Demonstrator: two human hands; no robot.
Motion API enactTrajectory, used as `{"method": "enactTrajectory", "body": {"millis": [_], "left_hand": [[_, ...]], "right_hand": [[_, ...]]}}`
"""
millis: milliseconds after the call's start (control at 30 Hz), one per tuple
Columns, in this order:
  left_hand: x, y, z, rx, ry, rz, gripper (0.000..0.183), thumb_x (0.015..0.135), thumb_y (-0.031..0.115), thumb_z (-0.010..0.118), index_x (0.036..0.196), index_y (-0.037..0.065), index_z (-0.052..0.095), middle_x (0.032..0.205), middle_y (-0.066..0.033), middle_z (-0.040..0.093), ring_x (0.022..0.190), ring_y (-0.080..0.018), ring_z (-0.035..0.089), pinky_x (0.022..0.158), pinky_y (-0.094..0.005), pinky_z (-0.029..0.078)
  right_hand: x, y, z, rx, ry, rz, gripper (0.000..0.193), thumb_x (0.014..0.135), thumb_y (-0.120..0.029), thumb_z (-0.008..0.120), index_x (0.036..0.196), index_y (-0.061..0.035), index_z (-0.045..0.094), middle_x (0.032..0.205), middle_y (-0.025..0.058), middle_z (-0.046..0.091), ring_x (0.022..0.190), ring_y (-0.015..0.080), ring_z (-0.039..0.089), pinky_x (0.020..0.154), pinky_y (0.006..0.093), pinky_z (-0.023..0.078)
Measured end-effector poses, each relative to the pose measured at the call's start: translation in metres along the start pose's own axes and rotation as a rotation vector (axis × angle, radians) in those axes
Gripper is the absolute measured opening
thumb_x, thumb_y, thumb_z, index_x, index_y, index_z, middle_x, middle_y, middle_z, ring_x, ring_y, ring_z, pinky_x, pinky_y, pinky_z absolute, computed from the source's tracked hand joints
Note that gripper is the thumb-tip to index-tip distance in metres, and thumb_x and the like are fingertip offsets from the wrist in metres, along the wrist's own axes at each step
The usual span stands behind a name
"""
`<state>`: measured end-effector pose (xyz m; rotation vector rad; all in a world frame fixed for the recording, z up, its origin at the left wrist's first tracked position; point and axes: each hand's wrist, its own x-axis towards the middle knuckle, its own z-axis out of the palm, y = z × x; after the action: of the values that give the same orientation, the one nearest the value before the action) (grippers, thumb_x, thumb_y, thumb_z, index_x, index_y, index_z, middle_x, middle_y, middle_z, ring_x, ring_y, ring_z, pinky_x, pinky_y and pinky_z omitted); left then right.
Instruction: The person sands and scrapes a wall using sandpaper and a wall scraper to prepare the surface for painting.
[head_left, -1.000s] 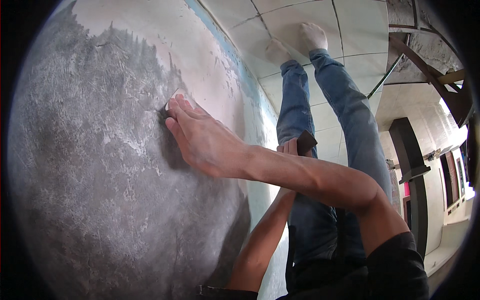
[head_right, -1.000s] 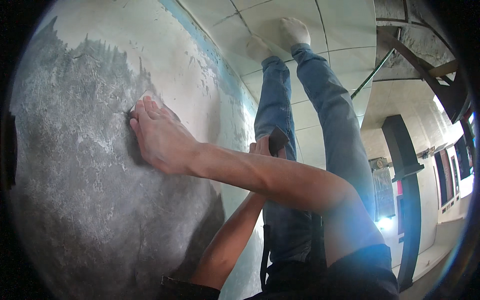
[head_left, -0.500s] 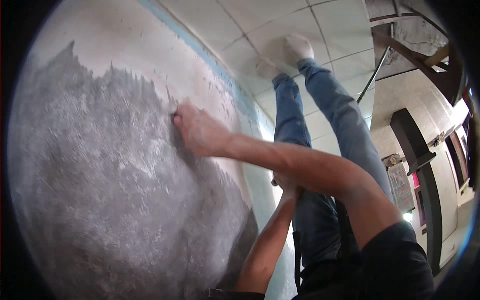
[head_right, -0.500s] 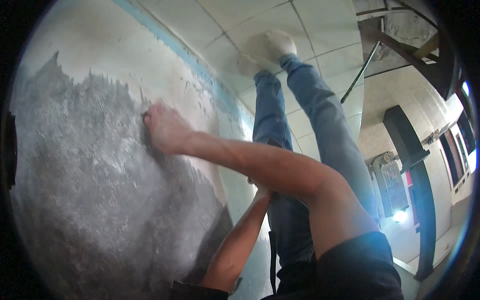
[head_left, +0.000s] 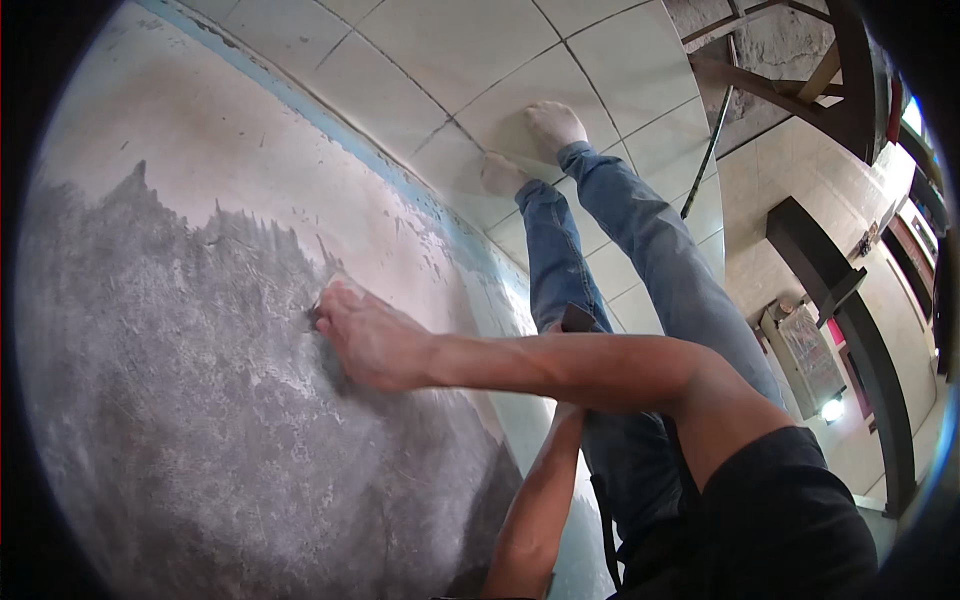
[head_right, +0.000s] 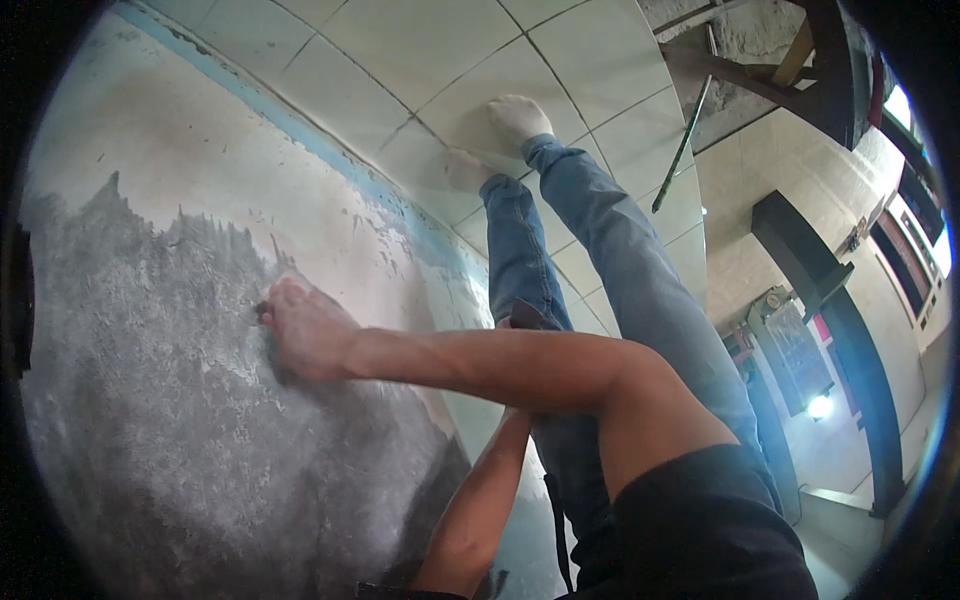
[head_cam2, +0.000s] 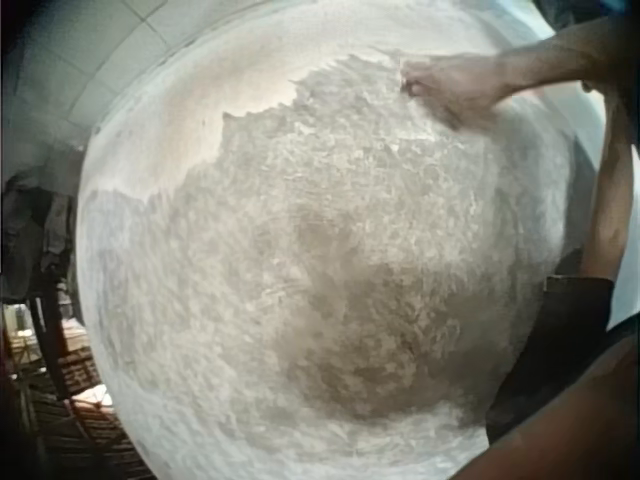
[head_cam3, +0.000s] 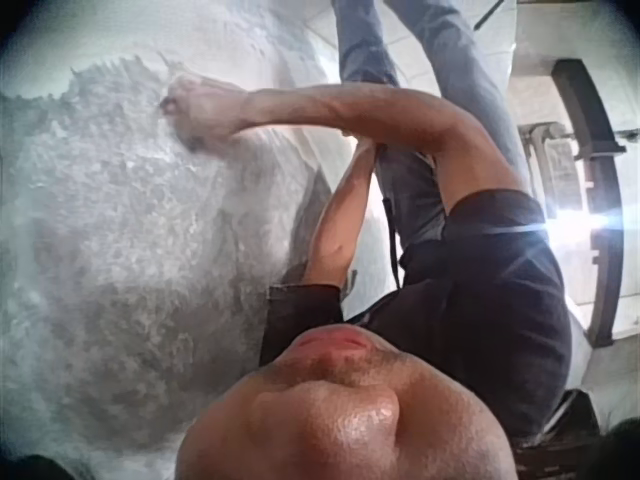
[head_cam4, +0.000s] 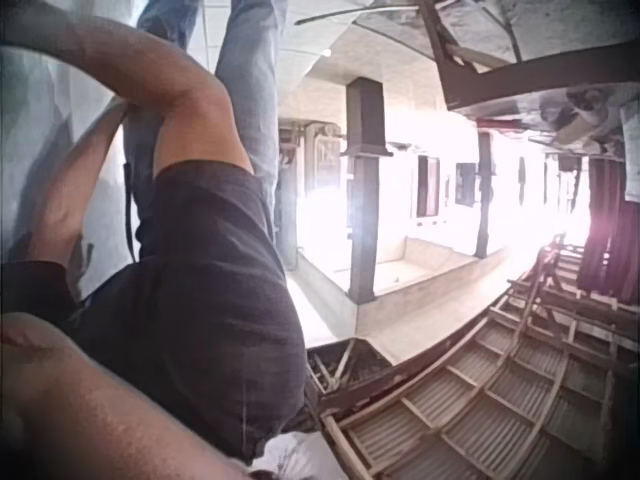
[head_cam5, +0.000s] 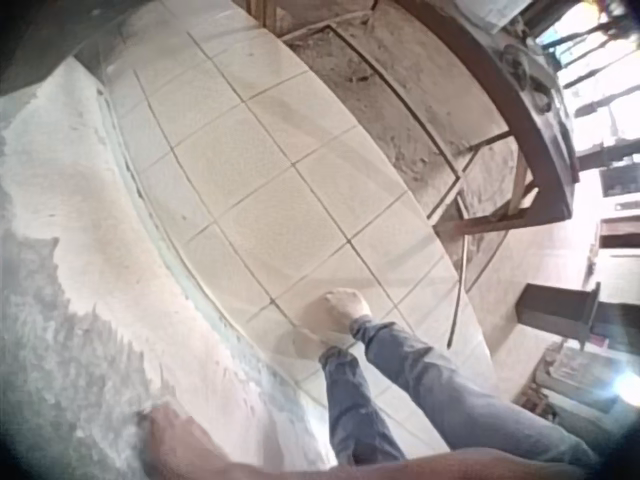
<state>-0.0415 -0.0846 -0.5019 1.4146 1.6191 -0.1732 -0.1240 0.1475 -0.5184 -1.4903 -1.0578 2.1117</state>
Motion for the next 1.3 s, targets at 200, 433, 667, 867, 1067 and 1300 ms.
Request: {"method": "enactTrajectory", "body": {"millis": [200, 433, 667, 867, 1067, 1300], "left_hand": [[-0.012, 0.008, -0.008, 0.059, -0.1, -0.105, 0.046, 0.092, 0.042, 0.059, 0.119, 0.005, 0.056, 0.111, -0.0097, 0.063, 0.102, -0.0241, 0.06, 0.089, -0.039, 0.047], [-0.006, 0.023, -0.02, 0.119, -0.105, -0.207, 0.043, 0.091, 0.042, 0.062, 0.112, 0.005, 0.061, 0.106, -0.0096, 0.065, 0.096, -0.0239, 0.063, 0.086, -0.0382, 0.049], [-0.002, 0.005, -0.008, 0.09, -0.053, -0.186, 0.035, 0.088, 0.028, 0.066, 0.114, 0.006, 0.058, 0.095, -0.0121, 0.065, 0.091, -0.0246, 0.063, 0.081, -0.0425, 0.05], [-0.007, 0.019, -0.027, 0.139, 0.02, -0.189, 0.024, 0.101, 0.026, 0.044, 0.101, 0.008, 0.06, 0.086, -0.0061, 0.064, 0.079, -0.0187, 0.06, 0.076, -0.036, 0.049], [-0.011, 0.019, -0.026, 0.105, -0.081, -0.23, 0.028, 0.093, 0.022, 0.06, 0.113, 0.003, 0.058, 0.097, -0.0113, 0.064, 0.088, -0.0304, 0.06, 0.081, -0.0429, 0.05], [-0.014, 0.006, -0.018, -0.103, 0.076, -0.106, 0.045, 0.078, 0.018, 0.071, 0.117, -0.001, 0.056, 0.106, -0.017, 0.064, 0.095, -0.038, 0.059, 0.083, -0.0497, 0.05]], "right_hand": [[0.007, 0.001, -0.009, -0.312, -0.243, -0.109, 0.03, 0.104, -0.024, 0.033, 0.107, 0.0027, 0.048, 0.105, 0.0195, 0.055, 0.097, 0.0325, 0.058, 0.091, 0.0483, 0.046], [-0.014, -0.015, 0.043, -0.285, 0.604, -0.257, 0.035, 0.104, -0.023, 0.031, 0.11, 0.0076, 0.046, 0.107, 0.02, 0.05, 0.102, 0.0346, 0.054, 0.099, 0.0506, 0.042], [-0.013, -0.011, 0.019, -0.116, 0.165, -0.172, 0.048, 0.105, -0.027, 0.023, 0.126, 0.0133, 0.041, 0.119, 0.0263, 0.05, 0.115, 0.0373, 0.052, 0.107, 0.0512, 0.035], [-0.016, -0.058, -0.022, -0.047, -0.238, -0.008, 0.044, 0.1, -0.016, 0.037, 0.132, 0.014, 0.04, 0.131, 0.0324, 0.046, 0.125, 0.0399, 0.048, 0.107, 0.0476, 0.038], [-0.001, -0.052, -0.017, -0.193, -0.153, -0.002, 0.047, 0.101, -0.016, 0.033, 0.136, 0.0148, 0.035, 0.135, 0.0303, 0.044, 0.13, 0.0376, 0.044, 0.11, 0.0449, 0.036], [-0.002, -0.03, -0.008, 0.001, -0.11, -0.061, 0.053, 0.106, -0.027, 0.023, 0.142, 0.0108, 0.032, 0.145, 0.0294, 0.037, 0.139, 0.037, 0.035, 0.115, 0.0463, 0.031]]}}
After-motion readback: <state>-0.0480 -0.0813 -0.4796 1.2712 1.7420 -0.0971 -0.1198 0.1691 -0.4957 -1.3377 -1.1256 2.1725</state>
